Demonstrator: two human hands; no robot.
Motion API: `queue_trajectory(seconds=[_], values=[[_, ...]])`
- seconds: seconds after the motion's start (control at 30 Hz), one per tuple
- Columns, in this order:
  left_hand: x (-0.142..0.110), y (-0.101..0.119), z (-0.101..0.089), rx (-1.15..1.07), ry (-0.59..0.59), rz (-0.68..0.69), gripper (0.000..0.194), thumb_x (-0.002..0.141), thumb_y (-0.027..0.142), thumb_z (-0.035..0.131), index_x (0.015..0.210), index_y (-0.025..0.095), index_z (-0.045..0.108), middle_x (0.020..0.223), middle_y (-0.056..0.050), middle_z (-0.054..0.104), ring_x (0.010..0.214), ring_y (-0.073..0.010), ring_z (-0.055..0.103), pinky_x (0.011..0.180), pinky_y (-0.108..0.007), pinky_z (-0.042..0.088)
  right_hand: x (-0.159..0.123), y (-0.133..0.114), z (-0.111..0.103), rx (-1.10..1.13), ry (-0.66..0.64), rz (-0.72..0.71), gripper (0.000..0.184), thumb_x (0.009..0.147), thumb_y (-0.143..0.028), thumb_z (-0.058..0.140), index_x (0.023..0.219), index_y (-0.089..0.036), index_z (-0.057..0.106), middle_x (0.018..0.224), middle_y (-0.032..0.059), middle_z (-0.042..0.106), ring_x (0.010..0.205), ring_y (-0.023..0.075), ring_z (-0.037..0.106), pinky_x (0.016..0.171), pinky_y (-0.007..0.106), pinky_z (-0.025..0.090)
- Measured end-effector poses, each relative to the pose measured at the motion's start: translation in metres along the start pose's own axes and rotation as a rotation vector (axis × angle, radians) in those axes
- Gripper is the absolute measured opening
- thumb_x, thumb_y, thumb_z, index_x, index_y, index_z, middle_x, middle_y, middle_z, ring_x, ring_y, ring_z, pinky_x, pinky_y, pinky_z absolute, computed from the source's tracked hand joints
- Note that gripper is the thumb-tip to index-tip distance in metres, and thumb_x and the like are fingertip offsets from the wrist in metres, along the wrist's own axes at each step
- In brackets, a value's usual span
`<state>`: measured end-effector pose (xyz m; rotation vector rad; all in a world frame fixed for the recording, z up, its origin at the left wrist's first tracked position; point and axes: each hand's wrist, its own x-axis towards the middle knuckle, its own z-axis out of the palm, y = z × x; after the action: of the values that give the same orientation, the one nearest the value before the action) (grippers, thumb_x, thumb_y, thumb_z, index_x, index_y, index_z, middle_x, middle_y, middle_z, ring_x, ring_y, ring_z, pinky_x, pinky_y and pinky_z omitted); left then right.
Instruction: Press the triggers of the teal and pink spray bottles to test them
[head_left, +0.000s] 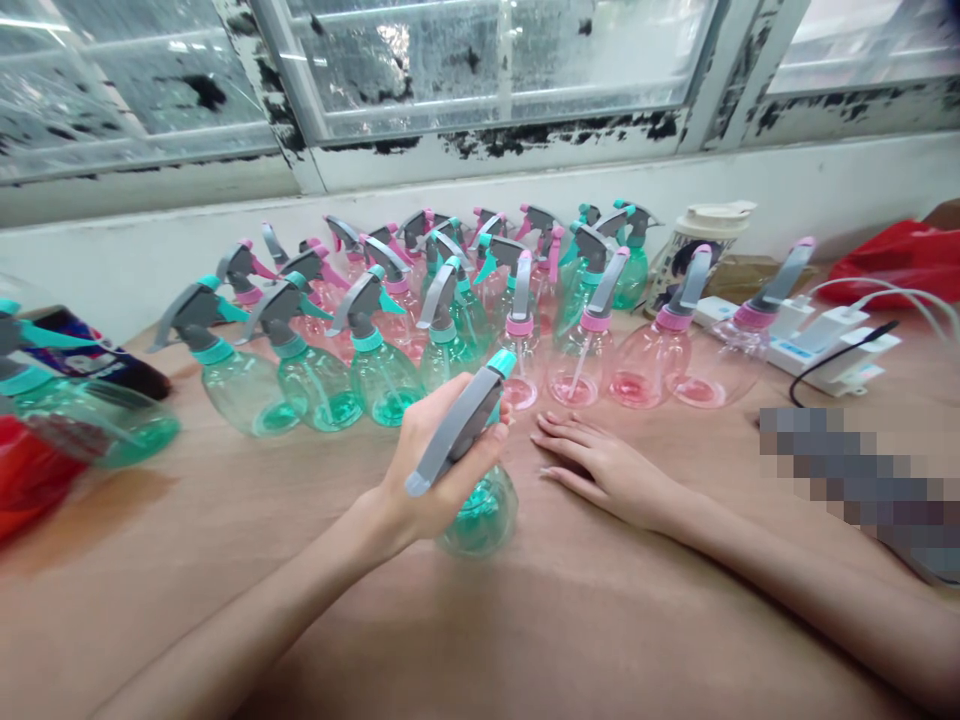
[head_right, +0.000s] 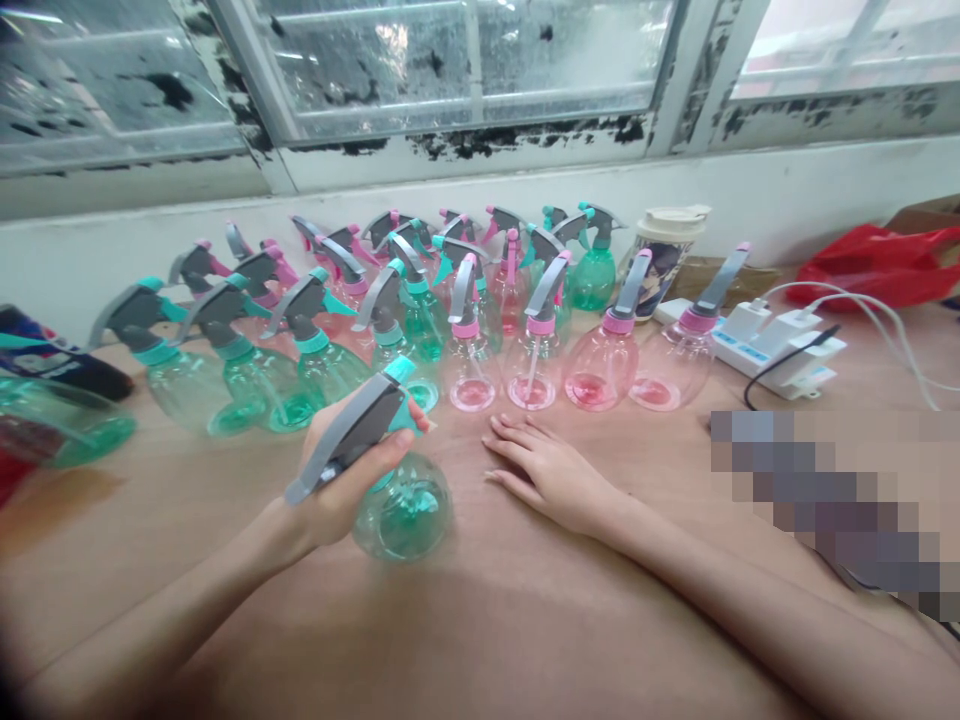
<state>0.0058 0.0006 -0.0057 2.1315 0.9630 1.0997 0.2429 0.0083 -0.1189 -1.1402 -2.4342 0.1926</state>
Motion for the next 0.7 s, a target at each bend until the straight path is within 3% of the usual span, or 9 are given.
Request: queue_trajectory(seconds=[0.13, 0.43, 0.7], values=[[0.0003, 0.0009, 0.0005, -0.004, 0.005, -0.028, 0.011, 0.086, 0.032, 0.053, 0.082, 0.021, 0.055, 0.073, 0.001, 0.054, 0.055, -0.012, 0.044, 0.052, -0.028, 0.037, -0.0001, -0.0002, -0.0002, 0.024, 0.012, 0.0, 0.043, 0.099, -0.039, 0.047, 0.137, -0.02, 0.055, 0.145, 0.0129, 0.051, 0.137, 0.0285, 0.045, 0.113, 0.053, 0.037], [-0.0014, 0.005, 0.0013, -0.008, -0.015, -0.045, 0.023, 0.086, 0.028, 0.052, 0.107, 0.022, 0.06, 0.068, 0.002, 0.053, 0.061, -0.0162, 0.053, 0.058, -0.029, 0.041, 0.0004, 0.001, -0.0001, 0.049, 0.019, 0.003, 0.043, 0.099, -0.039, 0.048, 0.136, -0.02, 0.056, 0.145, 0.0128, 0.052, 0.135, 0.0288, 0.047, 0.112, 0.053, 0.037], [-0.0019, 0.002, 0.0018, 0.001, -0.003, -0.039, 0.02, 0.087, 0.03, 0.052, 0.104, 0.021, 0.059, 0.071, 0.001, 0.057, 0.058, -0.0151, 0.052, 0.061, -0.031, 0.043, 0.0002, 0.0023, 0.0012, 0.059, 0.022, 0.006, 0.043, 0.099, -0.04, 0.049, 0.137, -0.021, 0.056, 0.145, 0.0121, 0.051, 0.136, 0.0289, 0.046, 0.112, 0.054, 0.037]])
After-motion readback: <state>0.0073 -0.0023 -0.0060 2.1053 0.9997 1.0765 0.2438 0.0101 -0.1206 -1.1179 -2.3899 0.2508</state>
